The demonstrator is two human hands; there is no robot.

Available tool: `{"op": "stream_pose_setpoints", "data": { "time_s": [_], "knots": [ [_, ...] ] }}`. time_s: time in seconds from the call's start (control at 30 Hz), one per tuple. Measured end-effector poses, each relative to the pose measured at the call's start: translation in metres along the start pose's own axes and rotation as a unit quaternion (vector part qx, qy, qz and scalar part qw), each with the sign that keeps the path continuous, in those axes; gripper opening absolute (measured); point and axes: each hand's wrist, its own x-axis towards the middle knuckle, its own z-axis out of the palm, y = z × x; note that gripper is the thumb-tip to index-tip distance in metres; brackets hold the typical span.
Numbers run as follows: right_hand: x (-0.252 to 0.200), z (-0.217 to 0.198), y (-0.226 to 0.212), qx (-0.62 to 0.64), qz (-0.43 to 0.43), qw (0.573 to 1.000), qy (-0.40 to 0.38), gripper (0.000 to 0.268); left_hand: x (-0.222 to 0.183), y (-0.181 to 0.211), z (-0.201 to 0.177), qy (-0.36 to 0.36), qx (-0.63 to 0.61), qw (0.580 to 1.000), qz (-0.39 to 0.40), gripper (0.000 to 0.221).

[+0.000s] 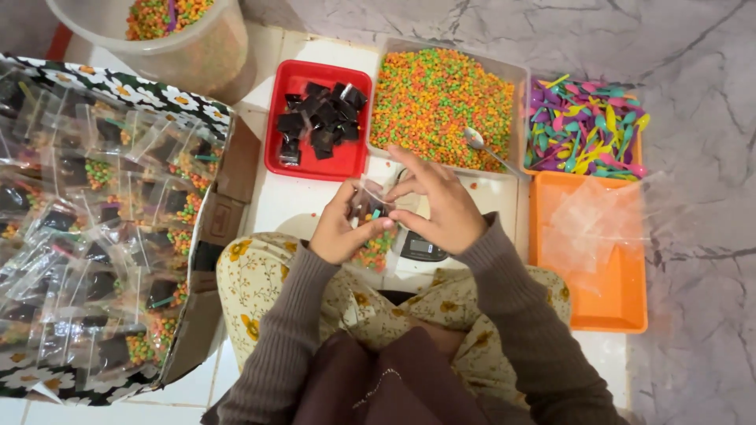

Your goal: Packaging small colorful candies into individual plastic bags and weighing them on a digital scale for consistency.

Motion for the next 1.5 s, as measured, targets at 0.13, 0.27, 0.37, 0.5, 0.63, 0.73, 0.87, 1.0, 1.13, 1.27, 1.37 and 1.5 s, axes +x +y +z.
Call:
{"op": "stream_pose_setpoints", "data": {
  "time_s": [0.13, 0.27, 0.37, 0.5, 0.63, 0.73, 0.87, 1.0, 1.13, 1.27, 1.37, 1.5],
  "knots": [
    [-0.016, -0.021, -0.026, -0.07, -0.004, 0.998, 0.003, 0.089, -0.01, 0.03, 0.026, 0.021, -0.007, 1.0, 0.006, 0.065],
    [-0.028, -0.033, -0.038, -0.069, 0.024, 0.997, -0.014, 0.086, -0.019, 0.038, 0.038, 0.038, 0.065, 0.997, 0.008, 0.066],
    [-0.037, -0.036, -0.038, 0.062, 0.002, 0.998, 0.007, 0.08, -0.025, 0.045, 0.049, 0.038, 0.09, 0.995, 0.004, 0.064],
    [-0.05, -0.037, -0.045, -0.013, 0.034, 0.996, 0.087, 0.074, -0.029, 0.049, 0.063, 0.07, 0.099, 0.993, 0.01, 0.052],
    [-0.055, -0.037, -0.05, 0.198, 0.14, 0.959, 0.144, 0.079, -0.033, 0.062, 0.08, 0.091, 0.041, 0.995, 0.026, 0.04],
    [-0.063, -0.037, -0.043, 0.2, 0.132, 0.959, 0.153, 0.026, -0.036, 0.066, 0.085, 0.098, 0.027, 0.995, 0.024, 0.02],
    [-0.07, -0.039, -0.044, 0.218, 0.126, 0.956, 0.152, 0.018, -0.035, 0.07, 0.08, 0.089, 0.035, 0.995, 0.022, 0.012],
    [-0.075, -0.042, -0.044, 0.21, 0.115, 0.96, 0.142, 0.014, -0.033, 0.088, 0.075, 0.047, 0.084, 0.994, 0.055, 0.016],
    [-0.079, -0.048, -0.053, 0.228, 0.122, 0.956, 0.134, 0.017, -0.033, 0.1, 0.072, 0.036, 0.139, 0.986, 0.079, 0.013],
    [-0.083, -0.05, -0.052, 0.237, 0.125, 0.955, 0.131, 0.019, -0.035, 0.117, 0.072, 0.03, 0.177, 0.98, 0.082, 0.014],
    [-0.082, -0.052, -0.054, 0.228, 0.12, 0.958, 0.124, 0.018, -0.036, 0.123, 0.075, 0.035, 0.194, 0.977, 0.084, 0.014],
    [-0.079, -0.057, -0.061, 0.194, 0.093, 0.971, 0.102, 0.011, -0.036, 0.129, 0.076, 0.012, 0.184, 0.98, 0.075, 0.014]
  ]
}}
